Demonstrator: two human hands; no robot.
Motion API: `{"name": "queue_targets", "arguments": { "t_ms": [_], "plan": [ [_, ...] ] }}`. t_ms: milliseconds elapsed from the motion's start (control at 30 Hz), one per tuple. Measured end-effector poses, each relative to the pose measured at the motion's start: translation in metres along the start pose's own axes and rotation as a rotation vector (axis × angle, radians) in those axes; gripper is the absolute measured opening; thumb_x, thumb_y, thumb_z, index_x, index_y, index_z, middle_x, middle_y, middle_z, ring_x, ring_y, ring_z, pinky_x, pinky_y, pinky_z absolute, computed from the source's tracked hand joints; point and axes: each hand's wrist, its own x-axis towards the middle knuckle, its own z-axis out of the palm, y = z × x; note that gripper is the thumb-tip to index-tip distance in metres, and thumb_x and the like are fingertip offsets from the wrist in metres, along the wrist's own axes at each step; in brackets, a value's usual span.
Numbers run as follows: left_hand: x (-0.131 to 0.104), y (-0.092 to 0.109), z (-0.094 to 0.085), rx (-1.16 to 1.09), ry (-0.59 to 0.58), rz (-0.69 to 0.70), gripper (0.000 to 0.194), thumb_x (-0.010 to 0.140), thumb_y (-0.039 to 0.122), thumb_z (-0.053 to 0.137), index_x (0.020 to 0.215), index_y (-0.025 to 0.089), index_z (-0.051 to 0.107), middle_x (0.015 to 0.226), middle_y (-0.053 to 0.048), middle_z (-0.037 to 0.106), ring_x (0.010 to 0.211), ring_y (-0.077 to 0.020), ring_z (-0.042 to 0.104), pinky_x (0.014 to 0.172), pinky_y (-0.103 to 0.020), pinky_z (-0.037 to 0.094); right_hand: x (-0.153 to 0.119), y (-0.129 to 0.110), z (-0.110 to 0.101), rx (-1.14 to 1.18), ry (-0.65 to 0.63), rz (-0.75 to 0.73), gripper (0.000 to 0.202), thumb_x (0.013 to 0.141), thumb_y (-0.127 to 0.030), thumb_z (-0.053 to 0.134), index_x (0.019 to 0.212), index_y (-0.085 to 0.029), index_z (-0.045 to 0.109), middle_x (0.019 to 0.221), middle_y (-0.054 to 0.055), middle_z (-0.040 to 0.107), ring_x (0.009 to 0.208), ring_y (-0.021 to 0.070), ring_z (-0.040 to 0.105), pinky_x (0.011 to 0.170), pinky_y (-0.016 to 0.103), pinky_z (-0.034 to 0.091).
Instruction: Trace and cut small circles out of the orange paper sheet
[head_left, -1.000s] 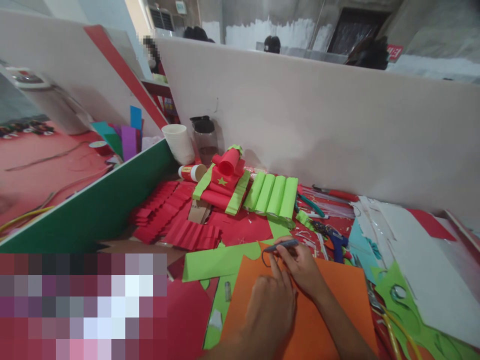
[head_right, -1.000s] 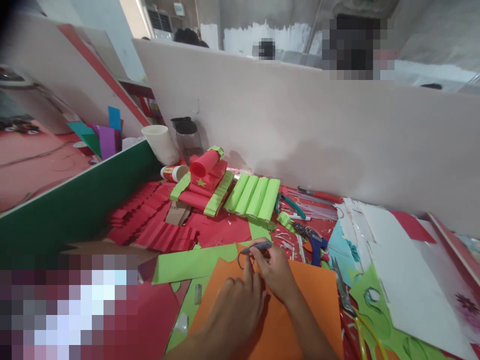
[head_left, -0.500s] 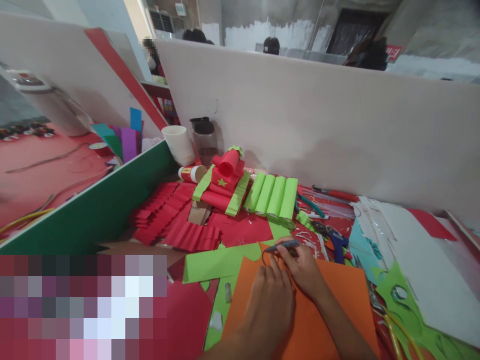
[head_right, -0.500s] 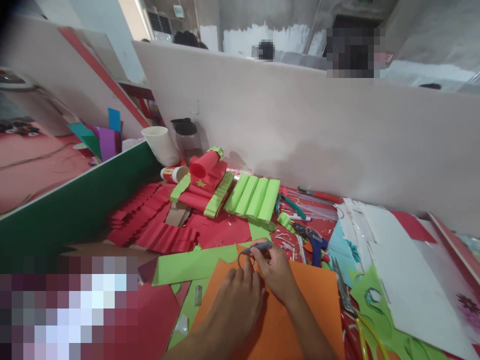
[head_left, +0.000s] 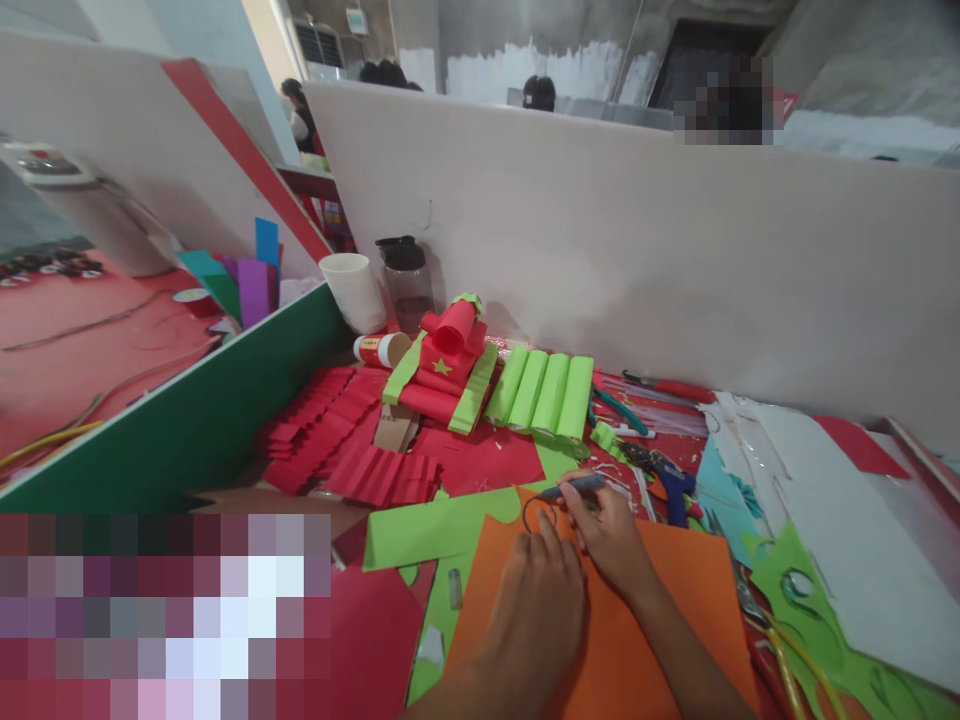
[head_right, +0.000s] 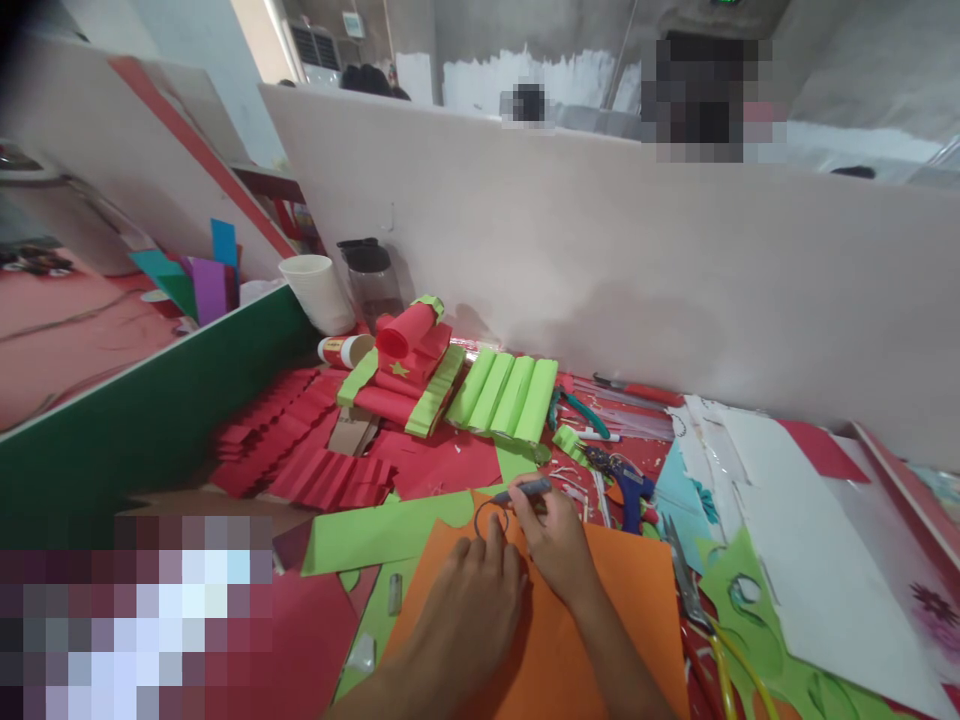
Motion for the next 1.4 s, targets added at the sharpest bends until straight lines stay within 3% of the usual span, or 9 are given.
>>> {"name": "queue_targets", "arguments": {
  "t_ms": [167,367,600,900,1167,1333,1400],
  "plan": [
    [0.002,-0.003,-0.003,-0.052,-0.026,-0.007,0.039,0.089,0.021,0.048,0.120,0.001,0.063,0.119,-0.030,0.063,0.095,-0.0296,0.063,0.078,-0.040,0.045,0.001,-0.001,0.000,-0.007,-0.005,0.006,0.035,0.091,-0.052,0.056,0.099,-0.019,0.063,0.080,0.005,0.067,0.054,0.0155,0.059,0.038,0.022,0.041],
    [0.006,-0.012,-0.014,-0.117,-0.099,0.001,0.035,0.090,0.017,0.046,0.118,0.004,0.064,0.117,-0.027,0.064,0.095,-0.0283,0.062,0.080,-0.040,0.045,0.000,-0.004,-0.001,-0.010,0.022,-0.003,0.034,0.092,-0.053,0.053,0.092,-0.019,0.061,0.067,0.001,0.060,0.040,0.0114,0.046,0.038,0.023,0.039],
    [0.008,-0.015,-0.019,-0.112,-0.097,-0.005,0.031,0.089,0.017,0.048,0.111,0.005,0.066,0.109,-0.024,0.066,0.093,-0.0277,0.062,0.079,-0.039,0.044,0.000,-0.005,-0.002,-0.028,0.047,-0.011,0.031,0.094,-0.049,0.051,0.088,-0.020,0.058,0.073,0.002,0.063,0.039,0.0097,0.044,0.036,0.023,0.035],
    [0.009,-0.019,-0.023,-0.134,-0.120,0.000,0.027,0.088,0.017,0.047,0.106,0.006,0.065,0.093,-0.019,0.065,0.084,-0.0269,0.061,0.076,-0.039,0.043,-0.001,-0.003,-0.003,-0.047,0.062,-0.028,0.028,0.094,-0.047,0.050,0.087,-0.020,0.057,0.064,0.000,0.061,0.039,0.0114,0.047,0.035,0.023,0.032],
    [0.010,-0.020,-0.026,-0.139,-0.124,-0.004,0.026,0.087,0.016,0.046,0.103,0.007,0.065,0.086,-0.015,0.062,0.080,-0.0250,0.059,0.074,-0.037,0.043,0.000,-0.003,-0.003,-0.080,0.079,-0.035,0.028,0.094,-0.047,0.050,0.084,-0.022,0.056,0.068,0.001,0.064,0.046,0.0151,0.054,0.039,0.025,0.037],
    [0.010,-0.022,-0.025,-0.140,-0.118,0.003,0.024,0.085,0.014,0.048,0.101,0.007,0.064,0.085,-0.015,0.061,0.077,-0.0240,0.058,0.073,-0.037,0.042,0.000,-0.005,-0.003,-0.090,0.101,-0.082,0.025,0.093,-0.044,0.051,0.082,-0.021,0.056,0.070,0.003,0.064,0.065,0.0202,0.064,0.056,0.028,0.050],
    [0.010,-0.022,-0.025,-0.148,-0.111,0.001,0.023,0.085,0.014,0.048,0.100,0.008,0.064,0.087,-0.016,0.061,0.077,-0.0239,0.058,0.072,-0.036,0.042,0.000,-0.005,-0.003,-0.084,0.114,-0.094,0.025,0.093,-0.043,0.051,0.081,-0.021,0.056,0.070,0.002,0.063,0.064,0.0192,0.063,0.059,0.028,0.052]
  ]
}}
